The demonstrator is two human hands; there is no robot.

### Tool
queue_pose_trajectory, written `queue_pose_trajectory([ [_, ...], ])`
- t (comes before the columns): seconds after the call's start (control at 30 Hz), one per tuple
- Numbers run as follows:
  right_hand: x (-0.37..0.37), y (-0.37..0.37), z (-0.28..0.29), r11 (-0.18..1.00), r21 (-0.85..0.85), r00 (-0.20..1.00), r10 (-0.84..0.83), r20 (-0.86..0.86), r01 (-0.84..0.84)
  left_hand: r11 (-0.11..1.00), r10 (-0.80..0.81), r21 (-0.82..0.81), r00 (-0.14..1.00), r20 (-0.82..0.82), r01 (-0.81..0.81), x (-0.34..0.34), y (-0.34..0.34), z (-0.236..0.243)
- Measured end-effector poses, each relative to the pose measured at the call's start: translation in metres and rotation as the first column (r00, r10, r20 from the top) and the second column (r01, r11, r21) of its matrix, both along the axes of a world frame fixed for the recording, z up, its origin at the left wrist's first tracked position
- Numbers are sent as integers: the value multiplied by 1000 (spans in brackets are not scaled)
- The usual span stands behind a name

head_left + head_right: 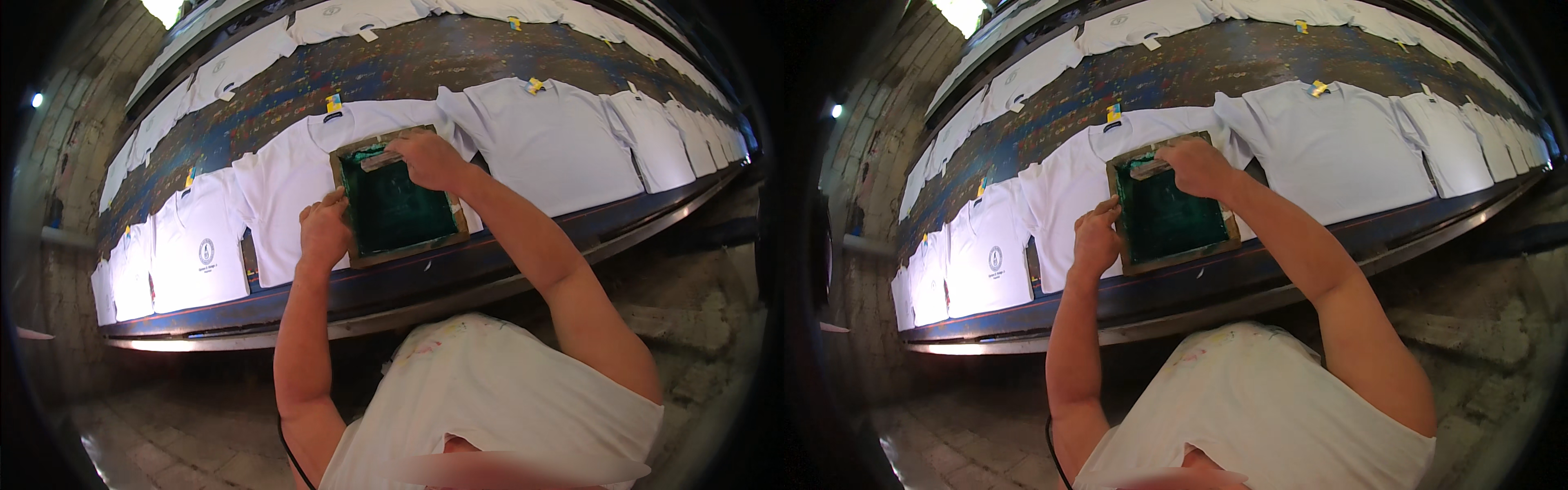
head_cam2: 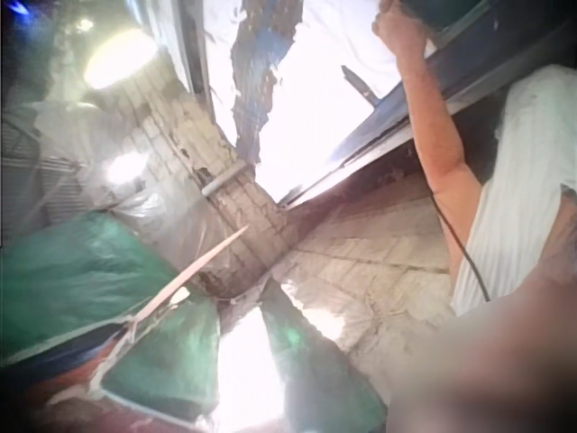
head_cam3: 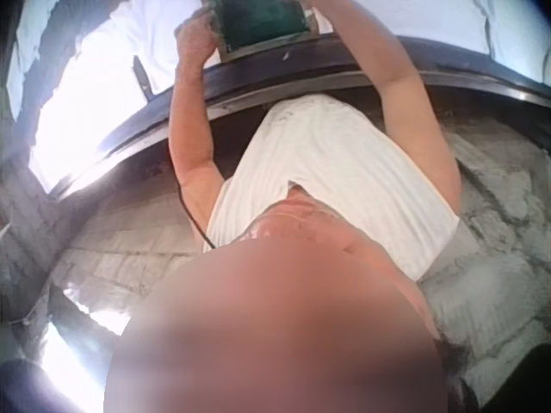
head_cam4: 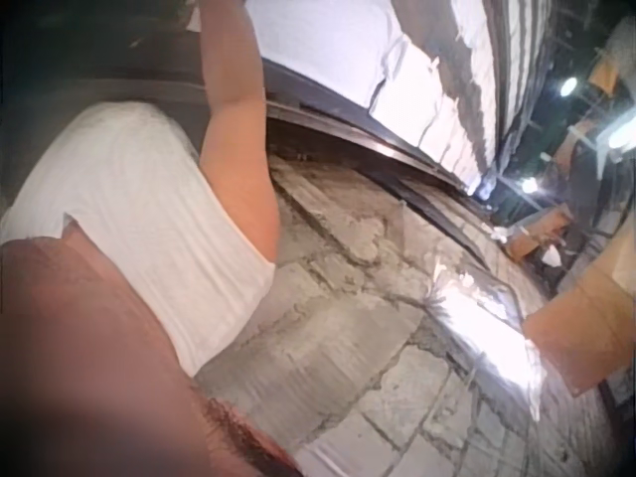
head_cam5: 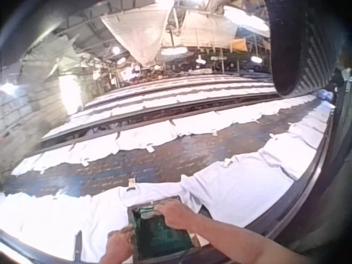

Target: The person uses a squeegee to pull green ink across a screen printing frame, transferring a design onto white t-shirts laid out on a table. They repeat the process on multiple shirts, lifting the frame to reveal the printed logo.

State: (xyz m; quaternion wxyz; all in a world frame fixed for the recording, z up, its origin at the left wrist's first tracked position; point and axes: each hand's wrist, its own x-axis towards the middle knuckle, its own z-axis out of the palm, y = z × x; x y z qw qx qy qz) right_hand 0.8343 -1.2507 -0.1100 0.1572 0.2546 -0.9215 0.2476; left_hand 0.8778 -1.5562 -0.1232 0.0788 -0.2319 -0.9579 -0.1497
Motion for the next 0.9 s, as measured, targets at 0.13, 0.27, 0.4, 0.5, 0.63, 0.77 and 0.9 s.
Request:
queue_pose_trajectory([
  [0.13,-4,4,3,990,116,989,68,130,-84,999,53,-14,999,8,-53,4,7,2],
  [0.27,29,4,2,981,137,990,131,44,-136,997,70,-21,998,9,-70,3,13,7],
  [0.4,74,-1,-6,978,138,988,157,16,-157,994,77,-77,997,-16,-78,1,17,11],
  [0.5,98,-5,-6,978,97,981,189,-43,-184,993,97,-70,995,-12,-98,0,21,10],
  [0.63,100,5,7,950,51,950,305,66,-309,996,79,-48,997,-15,-80,-4,20,11],
  [0.77,29,19,18,941,-84,887,338,314,-329,997,70,-24,997,-23,-70,-3,18,12],
  [0.9,-14,9,10,994,-11,987,108,118,-108,997,71,12,997,-26,-71,-2,17,9],
])
